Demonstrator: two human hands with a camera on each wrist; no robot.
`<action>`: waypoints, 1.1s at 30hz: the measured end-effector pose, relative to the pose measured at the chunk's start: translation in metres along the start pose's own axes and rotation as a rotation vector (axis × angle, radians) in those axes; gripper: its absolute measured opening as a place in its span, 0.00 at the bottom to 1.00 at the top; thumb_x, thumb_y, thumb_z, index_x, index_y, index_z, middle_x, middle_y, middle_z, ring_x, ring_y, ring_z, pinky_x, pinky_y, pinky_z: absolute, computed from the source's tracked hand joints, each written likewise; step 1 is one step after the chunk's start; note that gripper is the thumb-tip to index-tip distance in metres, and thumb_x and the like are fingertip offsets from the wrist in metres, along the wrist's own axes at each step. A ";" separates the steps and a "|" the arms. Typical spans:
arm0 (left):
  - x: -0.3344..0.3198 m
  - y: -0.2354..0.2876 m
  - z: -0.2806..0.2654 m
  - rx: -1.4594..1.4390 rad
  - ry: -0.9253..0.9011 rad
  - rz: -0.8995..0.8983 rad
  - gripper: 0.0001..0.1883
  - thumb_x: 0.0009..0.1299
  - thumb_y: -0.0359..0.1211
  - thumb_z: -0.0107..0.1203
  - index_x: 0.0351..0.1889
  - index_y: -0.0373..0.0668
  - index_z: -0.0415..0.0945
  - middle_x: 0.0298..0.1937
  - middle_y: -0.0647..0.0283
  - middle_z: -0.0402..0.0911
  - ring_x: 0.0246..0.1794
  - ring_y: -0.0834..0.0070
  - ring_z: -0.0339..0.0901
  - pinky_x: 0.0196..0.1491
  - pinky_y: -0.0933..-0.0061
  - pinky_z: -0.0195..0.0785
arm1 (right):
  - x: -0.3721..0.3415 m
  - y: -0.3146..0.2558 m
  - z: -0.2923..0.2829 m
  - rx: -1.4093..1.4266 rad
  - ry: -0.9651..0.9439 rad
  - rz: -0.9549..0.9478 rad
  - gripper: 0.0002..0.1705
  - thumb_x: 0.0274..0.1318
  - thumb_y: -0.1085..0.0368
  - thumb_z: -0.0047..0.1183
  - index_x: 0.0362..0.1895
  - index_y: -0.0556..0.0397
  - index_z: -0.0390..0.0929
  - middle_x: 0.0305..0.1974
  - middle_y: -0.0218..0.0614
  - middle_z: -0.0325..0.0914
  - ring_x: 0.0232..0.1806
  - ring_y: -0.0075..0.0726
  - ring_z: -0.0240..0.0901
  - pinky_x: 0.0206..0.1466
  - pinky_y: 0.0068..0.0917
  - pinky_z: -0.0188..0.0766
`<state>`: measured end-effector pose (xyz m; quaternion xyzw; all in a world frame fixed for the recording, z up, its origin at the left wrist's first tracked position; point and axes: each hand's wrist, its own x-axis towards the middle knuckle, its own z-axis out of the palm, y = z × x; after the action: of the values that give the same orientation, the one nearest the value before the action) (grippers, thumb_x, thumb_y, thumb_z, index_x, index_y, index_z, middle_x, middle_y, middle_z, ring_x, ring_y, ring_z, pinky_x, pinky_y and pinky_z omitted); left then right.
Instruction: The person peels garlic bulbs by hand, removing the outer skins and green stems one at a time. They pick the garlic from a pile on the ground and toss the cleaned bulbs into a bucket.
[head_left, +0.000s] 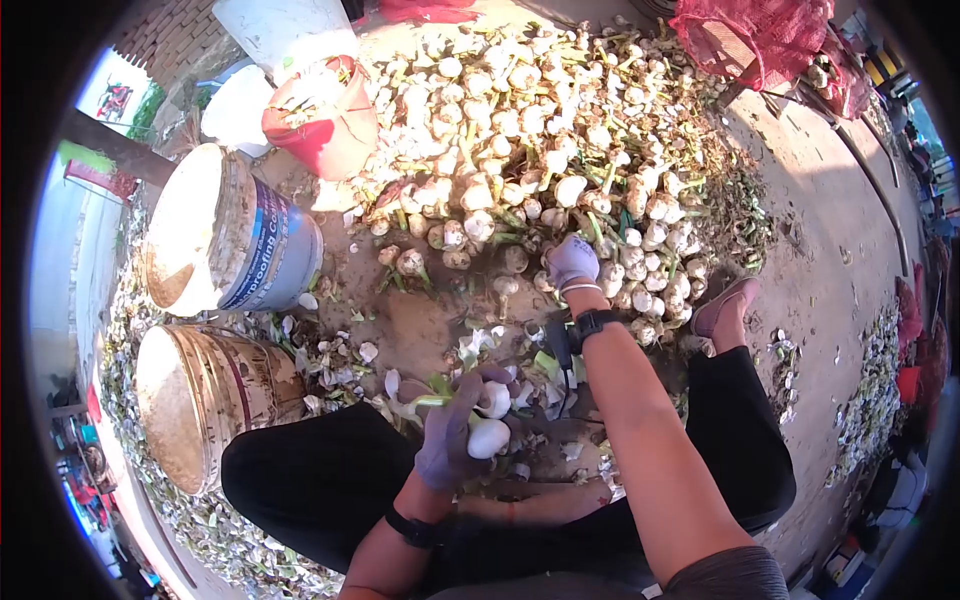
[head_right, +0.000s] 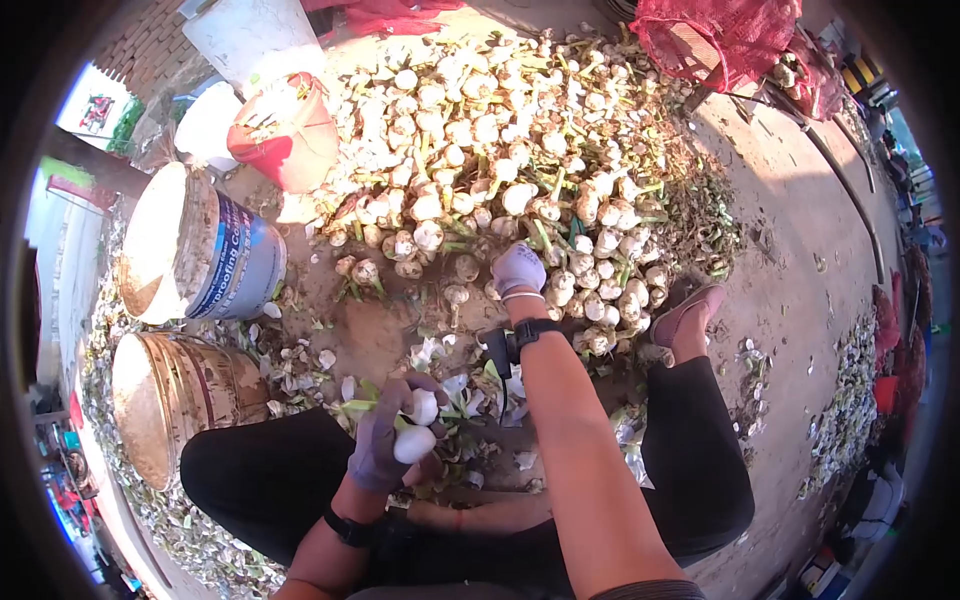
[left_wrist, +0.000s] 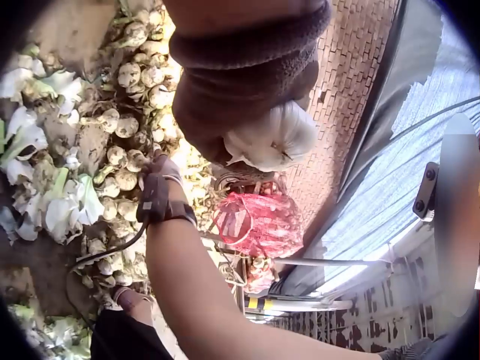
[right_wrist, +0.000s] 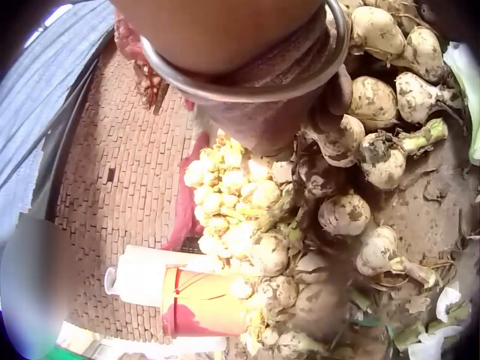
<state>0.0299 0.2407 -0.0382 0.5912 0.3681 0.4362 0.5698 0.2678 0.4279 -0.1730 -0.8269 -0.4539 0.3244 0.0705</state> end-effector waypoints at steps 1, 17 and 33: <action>0.000 -0.004 -0.007 0.316 -0.111 -0.056 0.16 0.70 0.35 0.56 0.51 0.38 0.67 0.55 0.57 0.71 0.45 0.68 0.74 0.41 0.78 0.73 | 0.002 0.004 0.001 0.002 -0.011 -0.015 0.31 0.53 0.45 0.54 0.41 0.66 0.81 0.41 0.59 0.80 0.47 0.59 0.78 0.51 0.42 0.73; -0.023 0.035 0.021 0.770 0.077 0.303 0.30 0.44 0.27 0.70 0.50 0.47 0.76 0.50 0.57 0.78 0.51 0.53 0.74 0.54 0.57 0.70 | -0.306 0.024 -0.032 1.105 -0.061 -0.310 0.20 0.69 0.53 0.48 0.47 0.58 0.76 0.39 0.33 0.77 0.41 0.25 0.71 0.46 0.26 0.69; -0.038 0.058 0.041 0.590 -0.076 0.192 0.32 0.51 0.39 0.76 0.50 0.42 0.71 0.45 0.60 0.79 0.47 0.67 0.78 0.49 0.67 0.72 | -0.331 0.057 -0.051 1.486 -0.393 -0.291 0.25 0.64 0.52 0.55 0.56 0.57 0.69 0.46 0.34 0.75 0.48 0.24 0.71 0.52 0.25 0.70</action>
<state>0.0513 0.1860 0.0174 0.7790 0.3997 0.3399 0.3432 0.2140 0.1407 -0.0002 -0.4225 -0.2259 0.6710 0.5660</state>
